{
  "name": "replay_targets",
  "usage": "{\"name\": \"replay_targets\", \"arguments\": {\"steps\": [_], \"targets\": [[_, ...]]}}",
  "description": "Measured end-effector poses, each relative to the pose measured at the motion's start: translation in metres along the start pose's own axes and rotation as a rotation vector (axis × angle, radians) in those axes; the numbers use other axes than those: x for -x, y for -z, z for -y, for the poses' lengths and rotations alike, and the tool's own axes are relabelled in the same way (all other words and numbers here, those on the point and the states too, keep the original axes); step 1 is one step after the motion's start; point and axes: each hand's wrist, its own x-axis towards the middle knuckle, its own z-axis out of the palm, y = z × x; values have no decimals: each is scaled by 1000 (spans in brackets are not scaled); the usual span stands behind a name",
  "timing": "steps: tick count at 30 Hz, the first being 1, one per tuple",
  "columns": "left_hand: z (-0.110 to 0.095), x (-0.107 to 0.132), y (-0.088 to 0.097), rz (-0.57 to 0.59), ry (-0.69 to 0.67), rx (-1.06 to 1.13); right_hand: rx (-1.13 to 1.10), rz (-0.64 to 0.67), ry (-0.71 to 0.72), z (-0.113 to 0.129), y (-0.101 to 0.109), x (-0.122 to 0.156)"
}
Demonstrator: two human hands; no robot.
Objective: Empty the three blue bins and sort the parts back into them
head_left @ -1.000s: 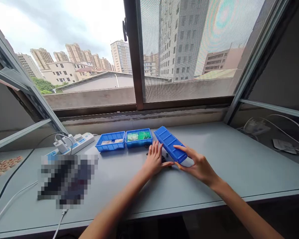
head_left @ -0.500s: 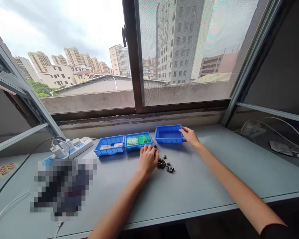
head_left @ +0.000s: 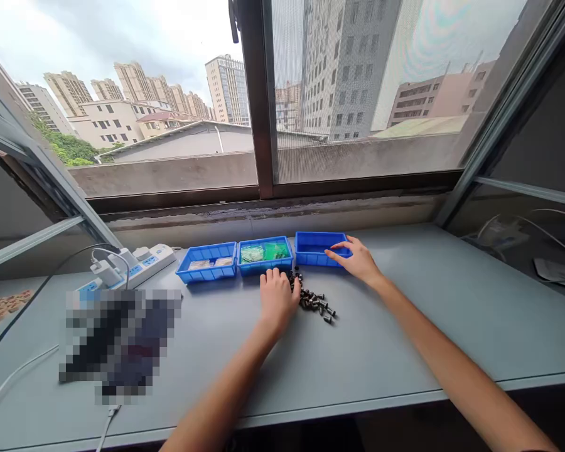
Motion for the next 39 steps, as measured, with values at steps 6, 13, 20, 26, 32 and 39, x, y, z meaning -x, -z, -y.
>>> {"name": "replay_targets", "arguments": {"steps": [6, 13, 20, 26, 32, 39], "targets": [[-2, -2, -7, 13, -116, 199, -18, 4, 47, -2, 3, 0], [-5, 0, -12, 3, -200, 385, -89, -15, 47, -3, 4, -1], [-2, -1, -10, -248, -93, 276, -117, 18, 37, -5, 6, -3], [8, -7, -17, -244, -58, 197, -140, 36, 22, -5, 5, -2], [9, -9, -15, -234, -39, 215, -153, 49, 32, -6, 3, -2], [11, -8, -6, -188, -33, 278, -159, 78, 12, -5, -1, -2]]}}
